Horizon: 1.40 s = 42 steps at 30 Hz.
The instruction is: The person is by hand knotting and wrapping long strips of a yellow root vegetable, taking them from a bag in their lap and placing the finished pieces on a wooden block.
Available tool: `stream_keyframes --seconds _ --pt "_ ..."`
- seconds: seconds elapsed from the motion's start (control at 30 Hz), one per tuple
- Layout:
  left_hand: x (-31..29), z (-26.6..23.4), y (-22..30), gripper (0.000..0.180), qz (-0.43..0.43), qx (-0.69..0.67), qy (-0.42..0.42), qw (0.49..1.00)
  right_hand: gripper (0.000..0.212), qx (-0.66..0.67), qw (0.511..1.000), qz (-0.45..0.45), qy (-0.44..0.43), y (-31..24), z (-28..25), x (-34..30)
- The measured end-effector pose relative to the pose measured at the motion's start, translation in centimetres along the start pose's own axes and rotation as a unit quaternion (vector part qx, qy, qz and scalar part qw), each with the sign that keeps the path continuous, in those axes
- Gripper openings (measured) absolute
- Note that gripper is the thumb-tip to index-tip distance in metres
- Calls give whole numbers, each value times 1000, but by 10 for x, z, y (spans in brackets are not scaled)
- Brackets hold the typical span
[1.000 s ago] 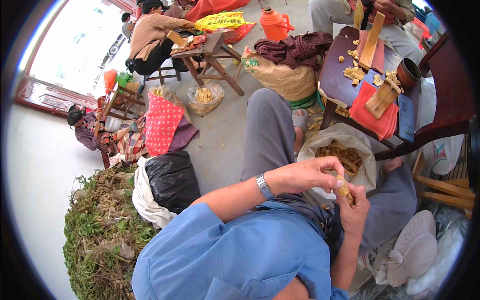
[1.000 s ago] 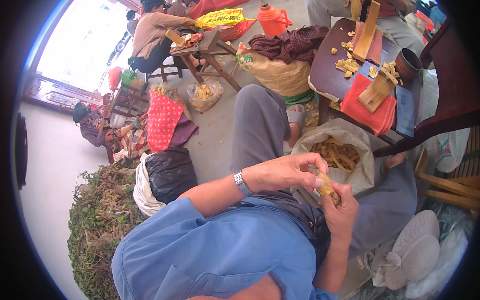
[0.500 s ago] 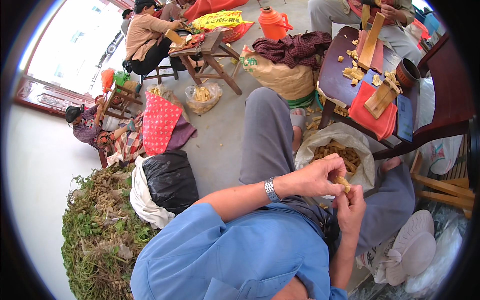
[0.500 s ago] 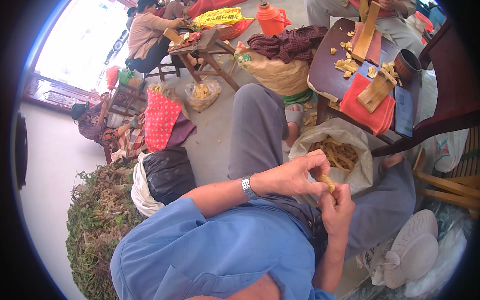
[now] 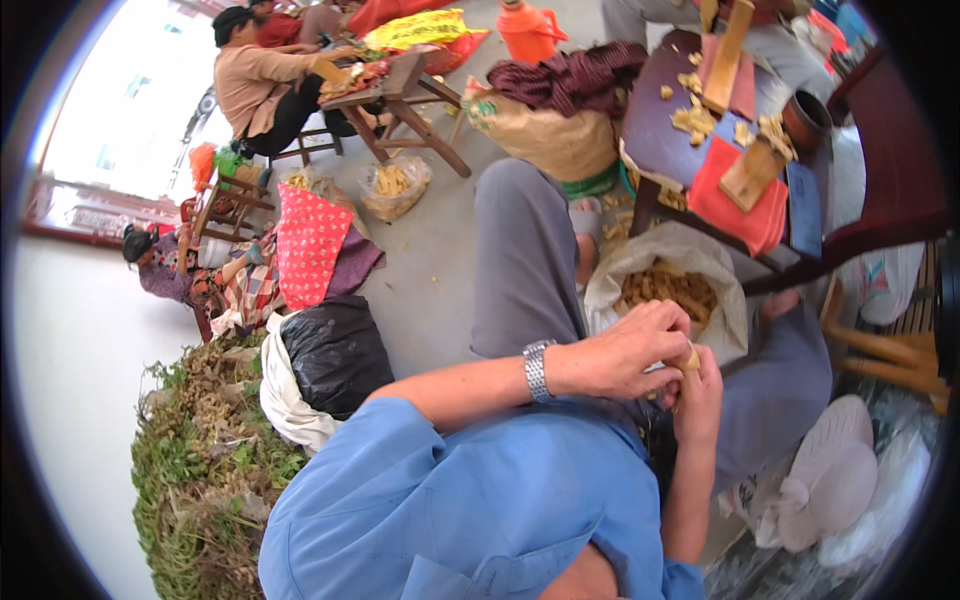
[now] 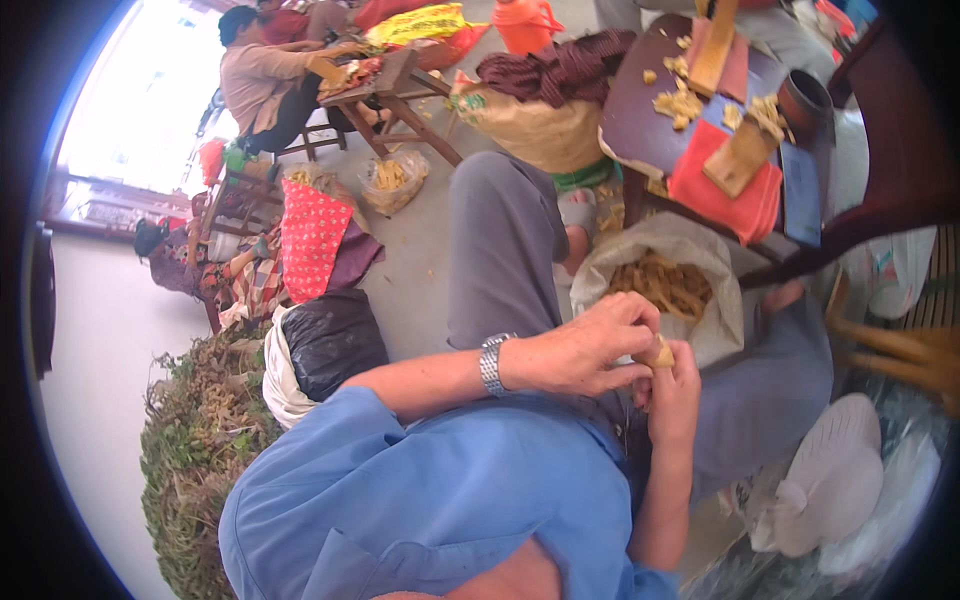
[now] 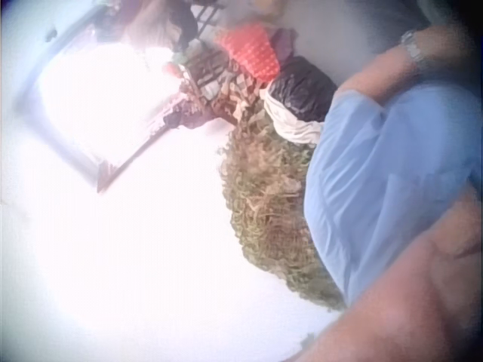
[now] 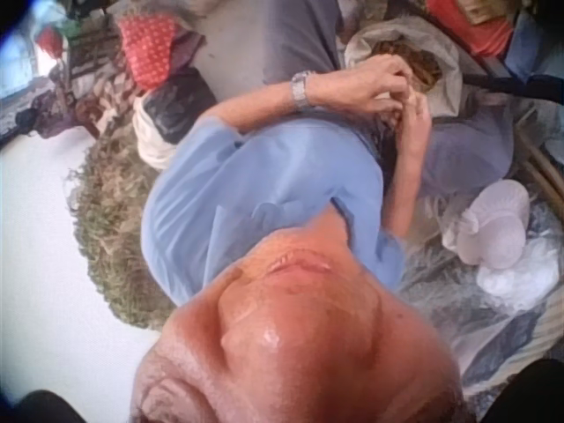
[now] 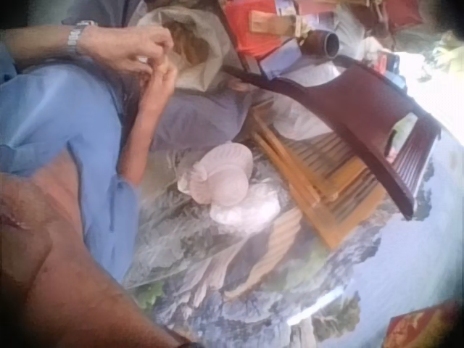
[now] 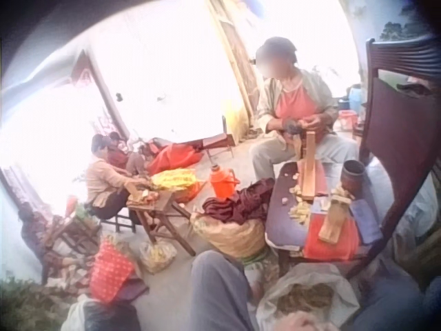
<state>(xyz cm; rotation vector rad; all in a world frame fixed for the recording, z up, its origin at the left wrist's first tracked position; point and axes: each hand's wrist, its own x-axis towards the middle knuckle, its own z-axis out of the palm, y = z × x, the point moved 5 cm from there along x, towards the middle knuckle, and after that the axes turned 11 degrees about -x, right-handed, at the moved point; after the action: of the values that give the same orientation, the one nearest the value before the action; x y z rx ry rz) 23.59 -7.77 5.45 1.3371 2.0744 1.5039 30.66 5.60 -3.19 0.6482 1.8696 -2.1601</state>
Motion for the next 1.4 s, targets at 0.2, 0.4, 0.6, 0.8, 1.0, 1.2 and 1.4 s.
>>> stream_keyframes --seconds 0.2,0.4,0.6,0.8,1.0,1.2,1.4 --pt "-2 13 25 42 91 153 -120 977 15 63 969 88 -224 -3 -16 -30" --pt "-18 43 29 33 78 238 -275 928 17 -38 923 99 -369 1 -18 -35" --pt "-15 30 22 31 12 137 -311 941 27 -6 945 48 -324 1 -45 -47" --pt "-20 13 0 27 -207 -103 -306 924 26 -34 955 -8 -295 -2 -47 -35" --pt "-6 21 0 31 -409 -208 -276 845 38 -137 956 -41 -258 -32 -43 -31" --pt "-14 4 -10 31 -436 -226 -256 833 48 -83 968 -68 -229 -28 -60 -28" --pt "-17 4 -22 29 -475 -246 -217 817 59 -268 936 -131 -185 -19 -48 -33"
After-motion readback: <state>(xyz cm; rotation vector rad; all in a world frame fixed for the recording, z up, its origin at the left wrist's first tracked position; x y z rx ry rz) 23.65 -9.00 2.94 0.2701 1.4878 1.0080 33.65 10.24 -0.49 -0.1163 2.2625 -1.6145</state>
